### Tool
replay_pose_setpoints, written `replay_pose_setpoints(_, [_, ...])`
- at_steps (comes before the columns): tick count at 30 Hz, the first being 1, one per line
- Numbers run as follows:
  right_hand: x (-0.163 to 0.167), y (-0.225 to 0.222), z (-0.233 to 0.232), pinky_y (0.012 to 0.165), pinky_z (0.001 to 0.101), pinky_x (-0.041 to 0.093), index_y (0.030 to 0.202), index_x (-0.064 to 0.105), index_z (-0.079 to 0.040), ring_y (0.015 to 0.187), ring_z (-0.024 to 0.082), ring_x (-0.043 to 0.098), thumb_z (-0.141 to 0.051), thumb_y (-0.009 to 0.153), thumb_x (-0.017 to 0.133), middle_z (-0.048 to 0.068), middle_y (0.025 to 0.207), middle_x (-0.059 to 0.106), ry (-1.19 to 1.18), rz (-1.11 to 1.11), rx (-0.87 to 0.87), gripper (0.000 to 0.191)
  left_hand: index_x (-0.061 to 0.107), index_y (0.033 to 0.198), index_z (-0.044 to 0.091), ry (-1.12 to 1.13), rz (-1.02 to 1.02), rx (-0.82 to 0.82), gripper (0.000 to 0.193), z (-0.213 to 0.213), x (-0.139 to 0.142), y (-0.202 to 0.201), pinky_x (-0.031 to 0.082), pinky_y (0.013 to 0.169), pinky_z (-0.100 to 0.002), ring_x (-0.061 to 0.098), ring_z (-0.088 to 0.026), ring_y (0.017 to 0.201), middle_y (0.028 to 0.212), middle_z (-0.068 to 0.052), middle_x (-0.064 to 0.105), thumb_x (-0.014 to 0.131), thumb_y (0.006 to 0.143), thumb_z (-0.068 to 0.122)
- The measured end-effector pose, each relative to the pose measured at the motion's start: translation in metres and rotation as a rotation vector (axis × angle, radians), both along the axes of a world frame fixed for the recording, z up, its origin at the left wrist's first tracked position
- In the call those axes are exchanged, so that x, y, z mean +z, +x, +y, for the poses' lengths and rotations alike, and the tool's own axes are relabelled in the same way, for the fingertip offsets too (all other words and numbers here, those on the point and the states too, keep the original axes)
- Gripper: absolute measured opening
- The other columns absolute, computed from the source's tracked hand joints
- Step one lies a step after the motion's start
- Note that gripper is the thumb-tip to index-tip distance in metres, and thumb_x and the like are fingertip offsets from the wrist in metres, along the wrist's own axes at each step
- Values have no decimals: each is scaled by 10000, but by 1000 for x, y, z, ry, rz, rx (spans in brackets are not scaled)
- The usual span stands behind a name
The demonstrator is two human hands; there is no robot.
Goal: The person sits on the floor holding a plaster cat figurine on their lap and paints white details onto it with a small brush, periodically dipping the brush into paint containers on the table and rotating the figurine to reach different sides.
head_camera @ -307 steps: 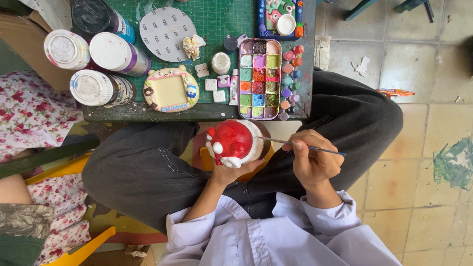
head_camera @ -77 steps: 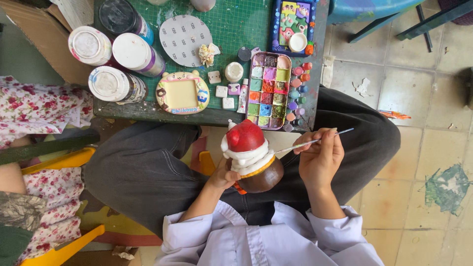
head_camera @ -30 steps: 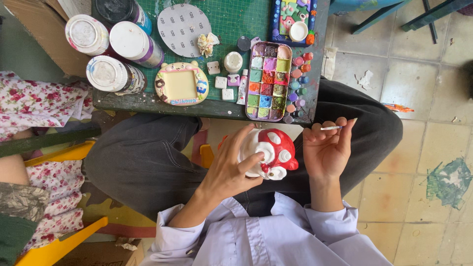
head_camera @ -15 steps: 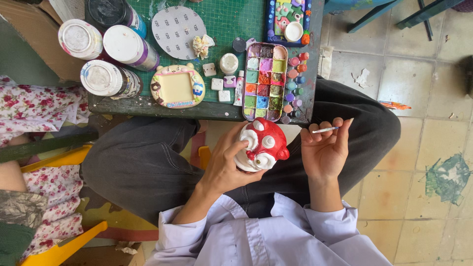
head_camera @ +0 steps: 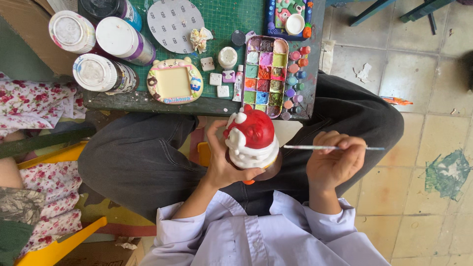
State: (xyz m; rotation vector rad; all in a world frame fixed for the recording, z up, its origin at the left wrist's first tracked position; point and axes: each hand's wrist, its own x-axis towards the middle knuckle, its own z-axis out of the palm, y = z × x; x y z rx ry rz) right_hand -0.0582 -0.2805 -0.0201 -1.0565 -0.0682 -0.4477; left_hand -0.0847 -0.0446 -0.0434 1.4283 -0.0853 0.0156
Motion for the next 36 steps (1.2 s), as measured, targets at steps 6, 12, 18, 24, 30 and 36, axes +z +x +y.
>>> replay_pose_setpoints(6, [8,-7,24,486,331,458,950,449,-42,548,203,535,-300,1118,434,119,694,555,-421,-376,-92,308,109,1544,83,-176,73,2,1184,-4,-8,1,451,1233,-436,513,-297,1437,1539,-197,399,940,744,347])
replay_pose_setpoints(12, [26,-4,41,517,340,502,909,475,-4,556,217,588,-321,1095,479,153,683,592,-592,-400,-65,368,134,1551,86,-179,99,39,1168,-7,-15,-1,412,1253,-435,449,-283,1458,1520,-164,343,915,742,404])
replay_pose_setpoints(18, [34,-5,43,563,351,537,889,503,21,600,239,629,-297,1098,518,175,719,630,-714,-385,-3,380,126,1533,75,-201,131,57,1174,-10,-20,-1,410,1240,-436,443,-280,1442,1494,-155,338,909,729,419])
replay_pose_setpoints(24, [27,8,38,529,327,511,892,497,48,574,228,608,-239,1098,520,166,708,622,-713,-388,-190,355,140,1554,54,-118,118,98,1172,-11,-21,-1,387,1255,-435,409,-280,1470,1503,-152,307,885,733,434])
replay_pose_setpoints(30, [38,0,45,585,373,542,915,524,35,612,252,630,-242,1089,541,166,735,631,-764,-400,-34,328,118,1530,44,-164,174,125,1178,-18,-21,1,418,1214,-423,455,-284,1421,1481,-171,351,904,742,432])
replay_pose_setpoints(36, [38,4,51,617,391,569,953,531,56,641,259,653,-216,1080,567,171,743,633,-816,-405,3,302,103,1530,57,-162,174,138,1167,-20,-22,-1,443,1207,-424,475,-291,1420,1494,-190,358,921,758,369])
